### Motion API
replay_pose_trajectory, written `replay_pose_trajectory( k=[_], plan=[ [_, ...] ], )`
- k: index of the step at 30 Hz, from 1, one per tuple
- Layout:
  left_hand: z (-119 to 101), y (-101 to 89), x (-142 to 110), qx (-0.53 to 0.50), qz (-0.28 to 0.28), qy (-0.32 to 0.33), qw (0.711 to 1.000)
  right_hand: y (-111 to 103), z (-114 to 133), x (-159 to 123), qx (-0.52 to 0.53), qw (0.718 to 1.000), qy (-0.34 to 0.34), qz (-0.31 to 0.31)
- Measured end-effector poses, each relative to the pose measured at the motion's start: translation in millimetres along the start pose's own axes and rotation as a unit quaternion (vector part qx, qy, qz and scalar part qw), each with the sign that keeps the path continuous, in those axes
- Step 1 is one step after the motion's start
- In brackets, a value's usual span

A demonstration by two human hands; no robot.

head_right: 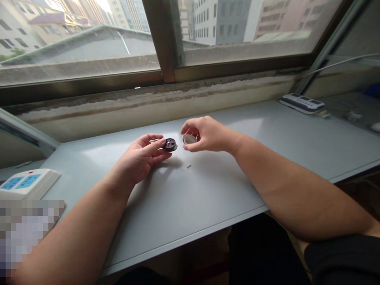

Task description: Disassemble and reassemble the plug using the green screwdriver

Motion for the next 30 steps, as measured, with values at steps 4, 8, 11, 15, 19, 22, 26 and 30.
replay_pose_trajectory(
  k=[4, 8, 11, 15, 19, 22, 26, 30],
  plan=[
    [-1, 1.3, -2, 0.010, 0.014, 0.011, 1.000, -2, 3, 2, 0.175, 0.982, -0.049, -0.041],
    [-2, 4.2, -4, 0.017, 0.042, 0.017, 0.999, 7, 2, 4, 0.257, 0.964, -0.064, -0.005],
    [-2, 6.0, -5, 0.032, 0.057, 0.021, 0.998, 10, -2, 5, 0.268, 0.962, -0.052, -0.002],
    [-2, 7.3, -6, 0.036, 0.060, 0.018, 0.997, 9, -8, 7, 0.278, 0.960, -0.036, -0.002],
    [-3, 8.6, -7, 0.038, 0.060, 0.016, 0.997, 9, -9, 7, 0.272, 0.962, -0.021, 0.005],
    [-3, 8.9, -7, 0.042, 0.059, 0.012, 0.997, 8, -9, 8, 0.262, 0.965, -0.011, -0.001],
    [-3, 8.8, -8, 0.043, 0.064, 0.004, 0.997, 9, -10, 8, 0.264, 0.964, -0.003, -0.001],
    [-3, 9.1, -9, 0.056, 0.079, -0.002, 0.995, 10, -10, 8, 0.286, 0.958, -0.010, 0.016]
  ],
)
Point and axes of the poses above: each hand's wrist, its own x-axis towards the middle knuckle, its own y-axis out of the palm, z = x × y, the point moved 3 cm from there along x, towards the middle knuckle
